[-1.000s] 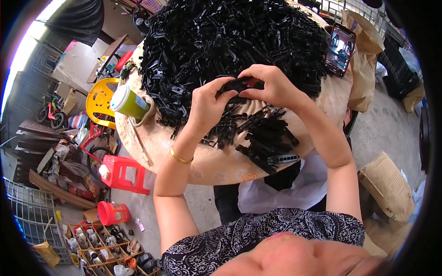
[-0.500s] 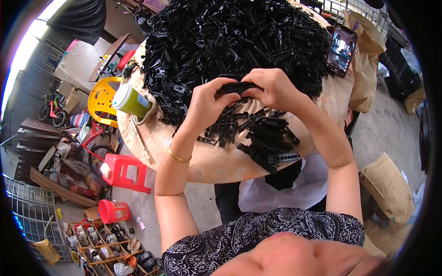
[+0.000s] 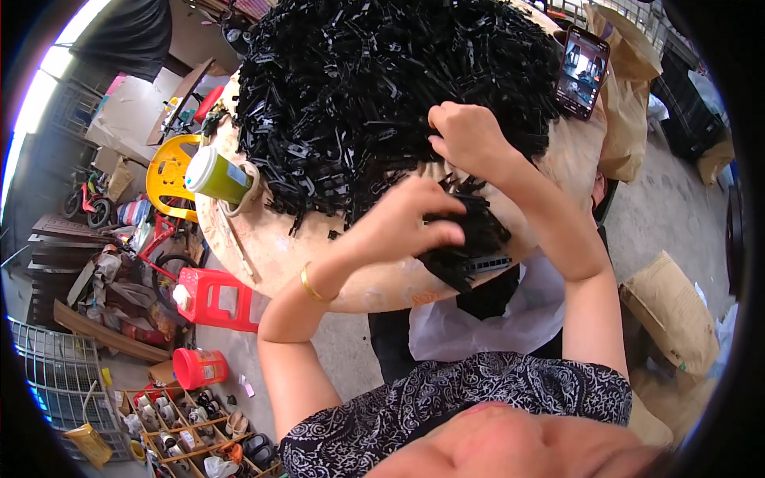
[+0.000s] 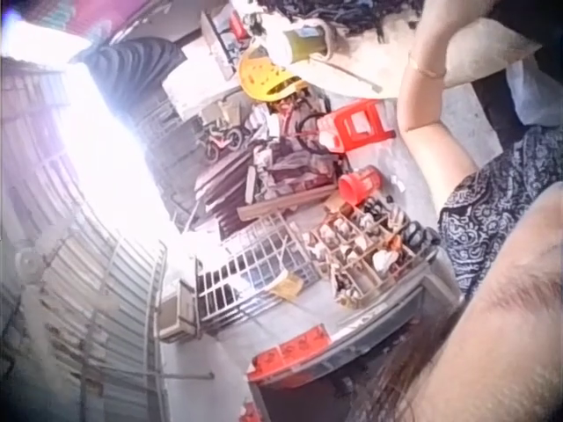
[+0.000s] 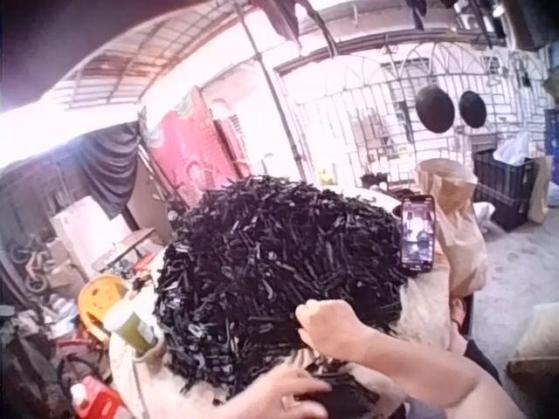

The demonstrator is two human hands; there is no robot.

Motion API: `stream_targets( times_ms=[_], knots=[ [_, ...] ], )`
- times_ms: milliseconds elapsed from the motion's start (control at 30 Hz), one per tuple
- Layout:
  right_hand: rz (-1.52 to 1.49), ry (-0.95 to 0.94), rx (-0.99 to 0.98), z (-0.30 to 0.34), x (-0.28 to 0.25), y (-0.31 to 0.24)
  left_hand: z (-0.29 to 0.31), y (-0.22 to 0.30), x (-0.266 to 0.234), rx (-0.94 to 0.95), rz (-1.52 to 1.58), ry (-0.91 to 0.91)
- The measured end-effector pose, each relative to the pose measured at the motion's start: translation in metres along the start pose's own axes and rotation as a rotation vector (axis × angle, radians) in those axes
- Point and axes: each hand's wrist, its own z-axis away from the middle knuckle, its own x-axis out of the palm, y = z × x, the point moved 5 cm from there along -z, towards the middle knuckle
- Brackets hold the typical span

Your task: The person repeatedly picks up plastic parts from a pile on a table, snaps them together by hand, and adds the assembled pieces to a stack on the table.

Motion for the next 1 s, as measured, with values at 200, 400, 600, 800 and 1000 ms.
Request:
stream_targets(
  times_ms=[200, 400, 600, 800, 1000],
  knots=[
    [-0.196, 0.127, 0.107, -0.011, -0.006, 0.013, -0.03, -0.039, -0.026, -0.285, 0.028, 0.362],
    [-1.067, 0.042, 0.175, -0.009, -0.007, 0.007, -0.041, -0.037, -0.031, -0.227, -0.279, 0.572],
    [-0.387, -0.53, -0.243, 0.004, 0.002, -0.009, -0.009, -0.061, -0.056, -0.371, 0.128, 0.571],
    [-0.241, -0.507, -0.287, 0.002, 0.006, -0.017, 0.002, -0.066, -0.059, -0.435, 0.487, 0.541],
    [-0.718, -0.22, -0.183, -0.005, -0.016, -0.013, 0.005, -0.076, -0.049, -0.464, 0.716, 0.471]
  ],
)
